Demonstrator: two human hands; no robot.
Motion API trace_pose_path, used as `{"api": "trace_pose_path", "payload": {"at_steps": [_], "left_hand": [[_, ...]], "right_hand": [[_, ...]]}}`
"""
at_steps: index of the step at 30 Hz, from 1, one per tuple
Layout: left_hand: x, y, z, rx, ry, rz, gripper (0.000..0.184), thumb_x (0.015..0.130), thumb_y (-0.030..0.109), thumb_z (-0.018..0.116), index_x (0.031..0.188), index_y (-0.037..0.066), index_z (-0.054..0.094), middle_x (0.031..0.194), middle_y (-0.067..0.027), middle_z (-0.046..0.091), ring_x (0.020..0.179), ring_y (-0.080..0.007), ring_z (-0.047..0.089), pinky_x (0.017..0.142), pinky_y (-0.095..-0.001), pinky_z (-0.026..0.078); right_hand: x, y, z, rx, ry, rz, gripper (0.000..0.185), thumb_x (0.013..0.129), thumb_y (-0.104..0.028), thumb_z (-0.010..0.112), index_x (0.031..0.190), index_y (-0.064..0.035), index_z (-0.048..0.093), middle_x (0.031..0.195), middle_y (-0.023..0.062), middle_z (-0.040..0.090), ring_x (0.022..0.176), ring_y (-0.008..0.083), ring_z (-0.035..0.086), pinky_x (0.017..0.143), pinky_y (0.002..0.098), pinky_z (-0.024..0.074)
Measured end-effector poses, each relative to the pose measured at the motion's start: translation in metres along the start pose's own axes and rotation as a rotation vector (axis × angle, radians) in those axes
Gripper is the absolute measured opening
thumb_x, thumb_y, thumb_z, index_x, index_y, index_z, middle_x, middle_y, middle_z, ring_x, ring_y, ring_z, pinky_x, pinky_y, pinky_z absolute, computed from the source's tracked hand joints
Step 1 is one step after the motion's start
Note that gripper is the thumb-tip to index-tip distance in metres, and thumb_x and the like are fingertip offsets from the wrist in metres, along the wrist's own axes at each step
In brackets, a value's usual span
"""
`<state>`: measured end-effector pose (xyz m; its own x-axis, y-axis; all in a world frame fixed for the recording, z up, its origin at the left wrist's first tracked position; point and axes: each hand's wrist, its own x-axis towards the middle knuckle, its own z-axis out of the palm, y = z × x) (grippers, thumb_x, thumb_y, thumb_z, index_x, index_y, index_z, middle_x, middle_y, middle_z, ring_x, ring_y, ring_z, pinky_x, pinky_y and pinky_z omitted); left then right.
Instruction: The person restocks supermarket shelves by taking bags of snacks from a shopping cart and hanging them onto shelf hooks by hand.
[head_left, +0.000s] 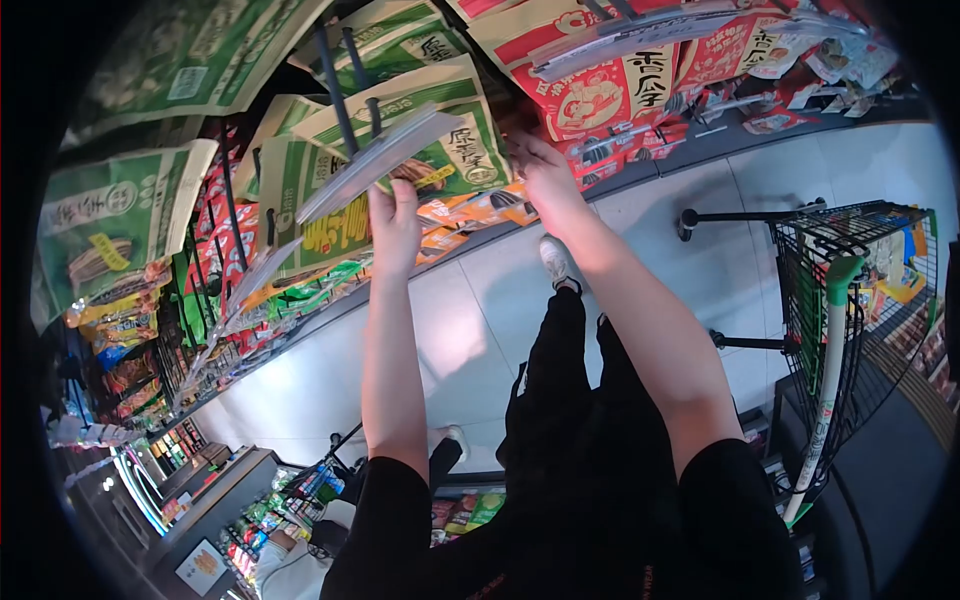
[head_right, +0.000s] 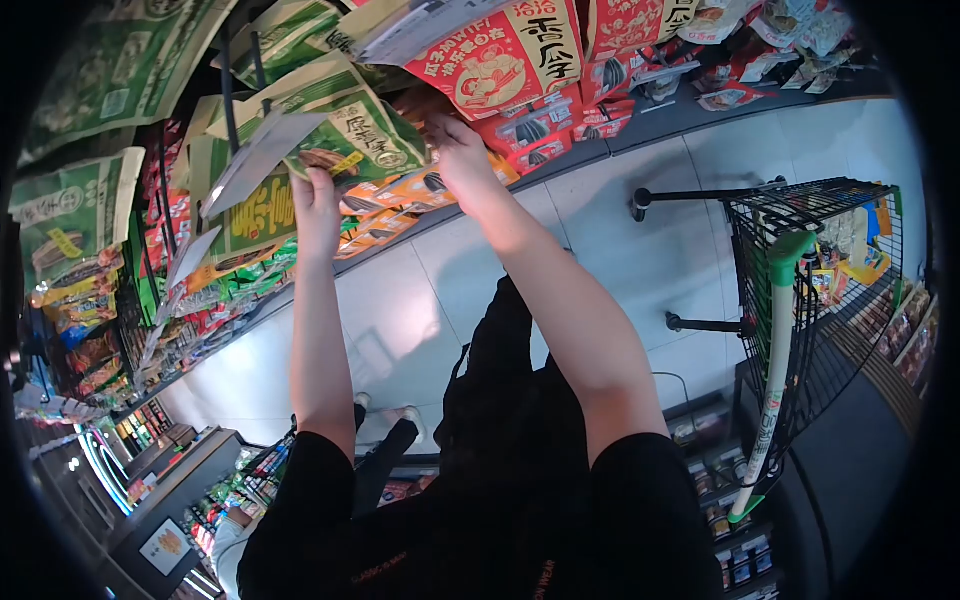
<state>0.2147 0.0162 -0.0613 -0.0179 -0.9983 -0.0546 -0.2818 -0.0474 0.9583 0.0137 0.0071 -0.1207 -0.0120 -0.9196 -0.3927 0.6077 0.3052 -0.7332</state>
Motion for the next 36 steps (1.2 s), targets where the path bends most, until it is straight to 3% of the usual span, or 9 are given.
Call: {"api": "trace_pose_path", "payload": {"at_steps": [8,9,13,16,17,23,29,33,36], "left_hand": [[0.003,0.002,0.03,-0.074,-0.002,0.003,0.039,0.102,0.032,0.037,0.133,0.009,0.031,0.121,-0.0078,0.051,0.106,-0.0194,0.058,0.08,-0.0362,0.055],[0.005,-0.002,0.03,-0.131,0.004,-0.015,0.045,0.101,0.029,0.043,0.138,0.009,0.028,0.117,-0.0052,0.051,0.095,-0.0126,0.053,0.076,-0.0262,0.049],[0.003,0.013,0.037,-0.15,0.04,-0.005,0.049,0.1,0.032,0.045,0.139,0.009,0.026,0.117,-0.0058,0.05,0.094,-0.0112,0.052,0.075,-0.0256,0.049],[0.002,0.02,0.036,-0.166,-0.004,-0.054,0.052,0.1,0.032,0.046,0.14,0.006,0.025,0.122,-0.0079,0.049,0.103,-0.0135,0.05,0.086,-0.0272,0.045],[0.005,0.014,0.037,-0.207,0.004,0.015,0.053,0.1,0.031,0.047,0.139,0.003,0.025,0.129,-0.0104,0.047,0.115,-0.0177,0.045,0.098,-0.03,0.037],[0.005,0.012,0.039,-0.148,0.016,0.068,0.05,0.099,0.03,0.048,0.137,0.002,0.029,0.133,-0.0139,0.044,0.122,-0.022,0.04,0.104,-0.0322,0.031],[0.01,0.003,0.042,-0.105,-0.008,0.078,0.045,0.099,0.027,0.048,0.133,0.001,0.033,0.123,-0.0166,0.053,0.114,-0.025,0.049,0.097,-0.0345,0.038],[0.015,-0.014,0.04,-0.135,-0.016,0.137,0.042,0.098,0.024,0.049,0.131,0.002,0.036,0.116,-0.0169,0.056,0.107,-0.0267,0.054,0.091,-0.0344,0.042],[0.013,-0.017,0.035,-0.139,-0.033,0.134,0.04,0.097,0.023,0.051,0.129,0.002,0.039,0.115,-0.0163,0.057,0.105,-0.0254,0.054,0.091,-0.0344,0.043]], "right_hand": [[-0.046,-0.025,-0.014,-0.059,-0.181,-0.18,0.037,0.099,-0.008,0.04,0.133,0.0027,0.044,0.127,0.0092,0.055,0.114,0.0143,0.05,0.099,0.026,0.0365],[-0.045,-0.021,-0.02,-0.142,-0.188,-0.204,0.039,0.099,-0.007,0.04,0.136,0.0033,0.041,0.131,0.0103,0.051,0.119,0.0149,0.048,0.102,0.0265,0.0346],[-0.05,-0.024,-0.032,-0.329,-0.143,-0.206,0.044,0.099,-0.004,0.041,0.141,0.0034,0.033,0.14,0.0124,0.045,0.127,0.0169,0.043,0.107,0.0274,0.0309],[-0.058,-0.048,-0.025,-0.351,-0.204,-0.101,0.046,0.098,-0.003,0.041,0.142,0.0036,0.031,0.141,0.013,0.043,0.129,0.0178,0.042,0.108,0.0278,0.03],[-0.058,-0.05,-0.023,-0.395,-0.184,-0.077,0.046,0.098,-0.001,0.041,0.142,0.004,0.032,0.141,0.0134,0.043,0.13,0.0178,0.041,0.107,0.0278,0.0306],[-0.063,-0.033,-0.025,-0.397,-0.223,-0.186,0.052,0.095,0.001,0.044,0.144,-0.0004,0.029,0.145,0.0136,0.039,0.13,0.0176,0.041,0.106,0.0273,0.033],[-0.08,-0.023,-0.033,-0.774,-0.143,-0.32,0.063,0.092,-0.002,0.055,0.147,-0.0086,0.027,0.144,0.0131,0.04,0.108,0.0134,0.052,0.092,0.0252,0.042],[-0.104,-0.048,-0.004,-0.747,-0.064,-0.104,0.065,0.091,-0.01,0.06,0.148,-0.0129,0.027,0.132,0.0116,0.048,0.079,0.0087,0.051,0.07,0.025,0.0469],[-0.108,-0.046,-0.005,-0.863,-0.076,-0.161,0.066,0.091,-0.012,0.06,0.148,-0.0143,0.026,0.131,0.0112,0.049,0.077,0.0083,0.051,0.067,0.0252,0.0471]]}}
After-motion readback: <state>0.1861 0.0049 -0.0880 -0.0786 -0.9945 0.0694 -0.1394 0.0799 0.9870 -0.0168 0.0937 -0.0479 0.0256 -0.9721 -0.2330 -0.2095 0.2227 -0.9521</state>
